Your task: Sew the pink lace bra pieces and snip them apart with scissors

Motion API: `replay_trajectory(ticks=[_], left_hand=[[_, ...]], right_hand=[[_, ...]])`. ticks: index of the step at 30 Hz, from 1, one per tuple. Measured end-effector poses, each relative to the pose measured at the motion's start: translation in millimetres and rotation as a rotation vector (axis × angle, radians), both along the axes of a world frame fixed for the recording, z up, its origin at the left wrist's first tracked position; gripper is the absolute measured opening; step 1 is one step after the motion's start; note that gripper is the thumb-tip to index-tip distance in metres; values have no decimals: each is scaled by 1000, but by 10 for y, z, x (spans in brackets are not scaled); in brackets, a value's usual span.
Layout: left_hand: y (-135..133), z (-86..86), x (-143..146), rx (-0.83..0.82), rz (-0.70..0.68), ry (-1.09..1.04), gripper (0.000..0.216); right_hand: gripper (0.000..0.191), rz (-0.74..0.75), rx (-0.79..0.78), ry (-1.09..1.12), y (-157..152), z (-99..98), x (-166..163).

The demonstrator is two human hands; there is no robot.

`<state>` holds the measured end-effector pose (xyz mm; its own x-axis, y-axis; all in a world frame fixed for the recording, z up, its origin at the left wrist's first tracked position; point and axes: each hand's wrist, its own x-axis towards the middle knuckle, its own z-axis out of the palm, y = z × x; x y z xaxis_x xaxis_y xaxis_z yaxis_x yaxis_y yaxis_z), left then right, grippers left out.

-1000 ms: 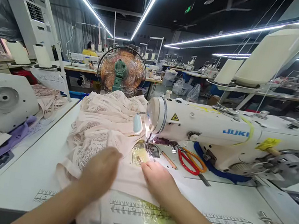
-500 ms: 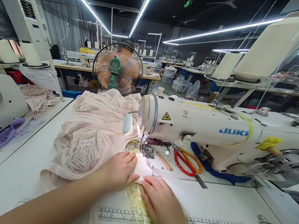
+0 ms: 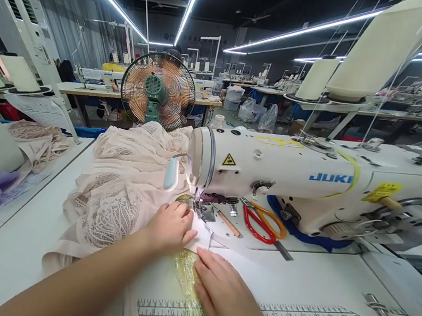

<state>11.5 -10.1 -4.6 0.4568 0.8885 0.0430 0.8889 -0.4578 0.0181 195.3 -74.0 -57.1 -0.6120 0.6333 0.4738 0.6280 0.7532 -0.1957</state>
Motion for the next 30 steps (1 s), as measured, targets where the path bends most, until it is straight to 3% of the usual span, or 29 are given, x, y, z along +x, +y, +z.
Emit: replay_trajectory(ticks=[8,11,15,21,30], left_hand=[[77,-26,-39,-5,-22,0,44],[109,-25,-47,69,-21,25,43],[-23,-34,-22,196,-142,84,27],[-350,-82,-60,41,-122,-10,38],[-221,-56,-276,123,-312,-120,33]], right_hand=[[30,1,-5,-70,1,23,-41],[33,-23,-35,-49,28,7,-95],[37,-32,-137,-43,70,35,-180],[47,-25,-232,-3,98,85,-277],[38,-5,-203,-9,76,93,-71]])
